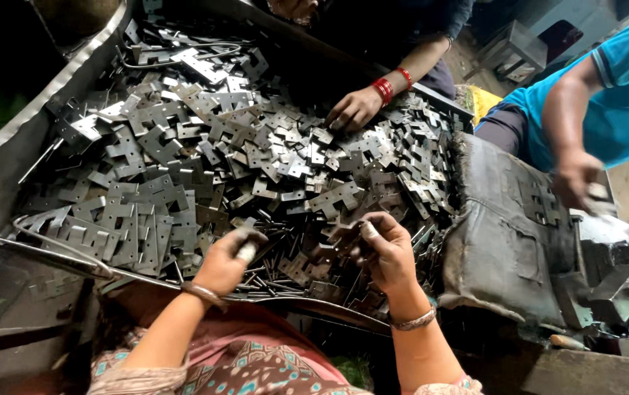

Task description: The person sorts through metal brackets and pins in a large bin by hand, occasionally picking them up and moving them.

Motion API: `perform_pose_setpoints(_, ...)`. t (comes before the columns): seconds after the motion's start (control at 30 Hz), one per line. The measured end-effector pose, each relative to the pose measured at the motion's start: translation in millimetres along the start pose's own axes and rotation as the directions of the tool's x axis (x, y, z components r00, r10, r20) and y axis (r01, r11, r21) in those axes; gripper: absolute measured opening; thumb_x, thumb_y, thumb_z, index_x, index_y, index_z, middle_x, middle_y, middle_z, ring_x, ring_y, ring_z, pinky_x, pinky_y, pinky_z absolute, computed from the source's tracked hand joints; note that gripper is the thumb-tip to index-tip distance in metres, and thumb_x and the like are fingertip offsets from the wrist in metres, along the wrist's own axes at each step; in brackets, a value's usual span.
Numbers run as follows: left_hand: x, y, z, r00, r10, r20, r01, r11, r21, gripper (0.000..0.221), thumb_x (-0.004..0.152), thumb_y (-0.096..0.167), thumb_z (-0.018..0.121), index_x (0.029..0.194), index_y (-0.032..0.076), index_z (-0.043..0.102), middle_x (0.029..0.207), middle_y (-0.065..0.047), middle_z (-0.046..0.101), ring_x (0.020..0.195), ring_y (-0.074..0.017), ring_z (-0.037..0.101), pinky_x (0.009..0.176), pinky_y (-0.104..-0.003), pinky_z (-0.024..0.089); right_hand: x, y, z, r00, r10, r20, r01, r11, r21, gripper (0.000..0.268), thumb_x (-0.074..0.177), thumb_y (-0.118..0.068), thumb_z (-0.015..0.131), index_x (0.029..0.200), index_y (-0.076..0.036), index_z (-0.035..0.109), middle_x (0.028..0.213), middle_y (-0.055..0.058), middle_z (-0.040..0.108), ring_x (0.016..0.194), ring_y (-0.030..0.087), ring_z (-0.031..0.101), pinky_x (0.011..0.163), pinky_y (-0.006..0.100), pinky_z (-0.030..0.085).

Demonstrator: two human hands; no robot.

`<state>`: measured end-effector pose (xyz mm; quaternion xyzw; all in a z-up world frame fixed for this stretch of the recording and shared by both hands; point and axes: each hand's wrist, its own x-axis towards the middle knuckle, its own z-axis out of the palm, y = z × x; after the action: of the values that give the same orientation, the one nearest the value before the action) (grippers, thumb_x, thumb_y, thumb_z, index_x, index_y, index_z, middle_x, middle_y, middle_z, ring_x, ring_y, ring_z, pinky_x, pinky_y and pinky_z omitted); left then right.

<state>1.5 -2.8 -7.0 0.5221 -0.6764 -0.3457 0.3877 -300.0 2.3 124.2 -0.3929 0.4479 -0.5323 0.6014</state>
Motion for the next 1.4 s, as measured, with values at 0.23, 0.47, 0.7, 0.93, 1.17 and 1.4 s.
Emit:
perform_pose_setpoints(0.23, -16, 28, -1, 0.913, -0.242, 0.328, 0.355, 0.076, -0.932, 0.021, 0.098, 0.005, 0.063, 0.119, 0.007, 0.067, 0.109, -0.009, 0.071, 0.091, -0.0191, 0.071, 0.079, -0.034, 0.06, -24, -3, 26, 0.718, -0.327, 0.614, 0.694, 0.397, -0.6, 0.014, 0.094, -0.004, 0.071, 0.107, -0.004, 0.067, 0.112, 0.013, 0.075, 0.097, 0.025, 0.077, 0.082, 0.033, 0.062)
perform_pose_setpoints(0.47, -42, 55, 45, 0.853, -0.193, 0.486, 0.394, -0.372, -0.84, 0.05, 0.094, 0.033, 0.07, 0.134, 0.004, 0.061, 0.121, -0.009, 0.073, 0.103, -0.0227, 0.069, 0.087, -0.041, 0.059, -48, 20, 69, 0.55, -0.109, 0.828, 0.834, 0.013, -0.552, 0.055, 0.067, 0.002, 0.068, 0.122, -0.001, 0.064, 0.137, 0.019, 0.056, 0.114, 0.04, 0.066, 0.093, 0.044, 0.057)
perform_pose_setpoints(0.7, -44, 52, 70, 0.891, -0.311, 0.331, 0.134, -0.517, -0.845, 0.052, 0.093, 0.042, 0.074, 0.13, 0.009, 0.058, 0.12, -0.008, 0.069, 0.113, -0.0259, 0.065, 0.101, -0.042, 0.056, -64, 50, 86, 0.655, -0.109, 0.748, 0.753, 0.009, -0.658, 0.074, 0.074, 0.008, 0.063, 0.146, 0.003, 0.048, 0.153, 0.03, 0.046, 0.115, 0.042, 0.063, 0.089, 0.045, 0.057)
perform_pose_setpoints(0.93, -32, 75, 52, 0.882, -0.333, 0.333, 0.217, -0.34, -0.915, 0.035, 0.092, 0.038, 0.067, 0.123, 0.024, 0.059, 0.115, -0.003, 0.068, 0.111, -0.0204, 0.063, 0.101, -0.042, 0.049, -54, 49, 86, 0.717, -0.228, 0.659, 0.694, 0.319, -0.645, 0.064, 0.09, -0.006, 0.068, 0.149, 0.003, 0.047, 0.142, 0.026, 0.056, 0.124, 0.04, 0.063, 0.1, 0.043, 0.057)
perform_pose_setpoints(1.17, 16, 58, 17, 0.908, -0.116, 0.403, 0.318, 0.816, -0.482, 0.051, 0.088, 0.03, 0.068, 0.137, 0.014, 0.061, 0.121, -0.004, 0.073, 0.109, -0.0184, 0.068, 0.096, -0.036, 0.055, -17, 28, 7, 0.999, 0.039, -0.036, -0.039, 0.999, -0.003, 0.054, 0.09, 0.003, 0.065, 0.143, 0.003, 0.055, 0.124, 0.008, 0.071, 0.102, 0.015, 0.069, 0.087, 0.029, 0.059)
perform_pose_setpoints(1.4, 37, -13, -3, 0.975, -0.219, 0.04, 0.15, 0.776, 0.613, 0.058, 0.083, 0.032, 0.071, 0.136, 0.009, 0.06, 0.15, -0.021, 0.051, 0.113, -0.0427, 0.063, 0.096, -0.049, 0.055, -25, -50, -178, 0.577, -0.789, -0.211, 0.14, 0.35, -0.926, 0.056, 0.094, 0.007, 0.057, 0.149, -0.002, 0.06, 0.113, 0.016, 0.072, 0.087, 0.021, 0.065, 0.072, 0.03, 0.054)
